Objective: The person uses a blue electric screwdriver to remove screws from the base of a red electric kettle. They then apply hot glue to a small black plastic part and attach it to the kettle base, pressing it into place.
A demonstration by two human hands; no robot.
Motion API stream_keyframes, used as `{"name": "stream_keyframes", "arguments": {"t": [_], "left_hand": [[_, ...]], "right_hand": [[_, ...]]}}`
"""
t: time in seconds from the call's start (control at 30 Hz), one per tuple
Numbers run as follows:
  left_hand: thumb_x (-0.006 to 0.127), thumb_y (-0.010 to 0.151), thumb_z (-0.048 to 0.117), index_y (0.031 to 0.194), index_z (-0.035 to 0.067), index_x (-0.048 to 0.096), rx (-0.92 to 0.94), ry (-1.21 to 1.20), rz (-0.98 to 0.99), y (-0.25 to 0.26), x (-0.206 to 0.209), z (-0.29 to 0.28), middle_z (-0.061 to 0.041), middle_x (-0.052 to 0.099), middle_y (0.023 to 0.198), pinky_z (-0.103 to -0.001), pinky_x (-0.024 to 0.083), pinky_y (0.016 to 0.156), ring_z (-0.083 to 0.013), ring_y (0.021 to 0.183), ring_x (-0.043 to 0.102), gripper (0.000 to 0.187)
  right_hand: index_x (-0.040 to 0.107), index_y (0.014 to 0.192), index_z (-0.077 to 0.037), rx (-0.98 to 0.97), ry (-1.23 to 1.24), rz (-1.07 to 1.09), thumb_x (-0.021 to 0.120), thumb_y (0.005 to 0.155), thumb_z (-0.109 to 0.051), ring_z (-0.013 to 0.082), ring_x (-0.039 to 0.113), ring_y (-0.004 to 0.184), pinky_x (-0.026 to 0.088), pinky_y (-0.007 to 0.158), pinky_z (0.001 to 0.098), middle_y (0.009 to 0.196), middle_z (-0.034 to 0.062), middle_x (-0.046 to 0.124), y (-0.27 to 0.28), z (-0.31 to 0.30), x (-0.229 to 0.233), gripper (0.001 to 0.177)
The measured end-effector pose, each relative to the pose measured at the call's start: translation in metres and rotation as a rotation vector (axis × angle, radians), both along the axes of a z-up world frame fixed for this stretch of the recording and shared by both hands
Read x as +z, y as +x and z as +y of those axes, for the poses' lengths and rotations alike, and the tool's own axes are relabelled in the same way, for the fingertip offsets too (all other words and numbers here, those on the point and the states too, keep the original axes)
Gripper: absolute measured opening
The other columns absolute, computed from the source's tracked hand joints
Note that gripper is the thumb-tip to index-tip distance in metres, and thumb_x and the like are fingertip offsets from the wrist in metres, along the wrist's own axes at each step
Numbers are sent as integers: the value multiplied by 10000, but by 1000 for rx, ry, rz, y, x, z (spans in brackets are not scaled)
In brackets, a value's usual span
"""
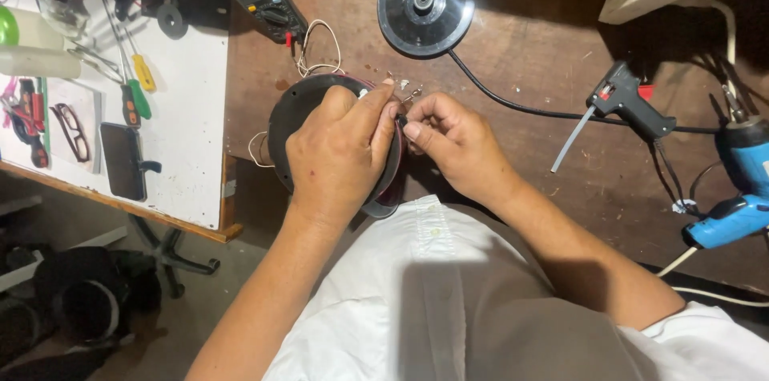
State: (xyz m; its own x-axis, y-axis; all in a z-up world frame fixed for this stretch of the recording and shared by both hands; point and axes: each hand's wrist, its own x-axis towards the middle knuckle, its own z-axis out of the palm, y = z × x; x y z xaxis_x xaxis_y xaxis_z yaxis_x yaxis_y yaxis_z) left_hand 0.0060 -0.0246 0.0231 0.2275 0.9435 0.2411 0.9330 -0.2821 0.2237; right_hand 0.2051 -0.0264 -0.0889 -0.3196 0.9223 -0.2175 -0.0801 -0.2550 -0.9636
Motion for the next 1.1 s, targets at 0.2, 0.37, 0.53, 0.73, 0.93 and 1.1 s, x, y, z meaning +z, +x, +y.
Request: {"name": "stream_keyframes", "arguments": {"t": [0.2,0.37,0.53,0.73,0.93,1.1], "left_hand": [[760,1197,358,1356,225,895,13,0,14,-3,-4,-1,-72,700,899,-412,652,635,-309,763,783,248],[744,1202,375,1365,254,891,23,-11,34,-6,-8,-2,-35,665,898,-398,637,632,-286,754,766,251],[747,1203,344,1381,231,891,32,-36,17,-6,-4,-2,-59,673,909,-405,635,632,-302,752,767,255],[753,1196,372,1378,265,891,32,13,44,-8,-10,-2,-31,660,914,-415,633,628,-294,745,765,253],[754,1192,383,1373,268,890,30,8,41,-7,-9,-4,-21,653,903,-413,630,620,-285,740,761,254],[758,1190,384,1366,259,892,26,-1,31,-6,-10,-3,-28,669,904,-410,633,621,-292,749,770,254]], "right_hand": [[782,1228,-62,66,84,-45,735,1183,-131,147,730,780,653,750,356,818,66,801,0,-4,-8,95],[754,1304,-44,16,-44,176,786,1169,-168,111,742,873,680,839,302,908,49,791,-4,-5,-11,186],[818,1189,-26,15,190,-84,788,1150,-106,211,837,803,690,744,374,836,108,826,-1,6,9,94],[795,1111,-113,-25,359,-308,817,1101,-212,414,814,873,646,789,518,846,179,777,-11,2,-2,102],[693,945,-129,-9,193,-208,640,1164,-266,340,724,744,625,791,483,703,113,680,-4,5,-1,263],[741,1048,-123,-11,368,-333,710,1209,-321,409,787,830,631,781,488,796,163,742,2,0,1,257]]}}
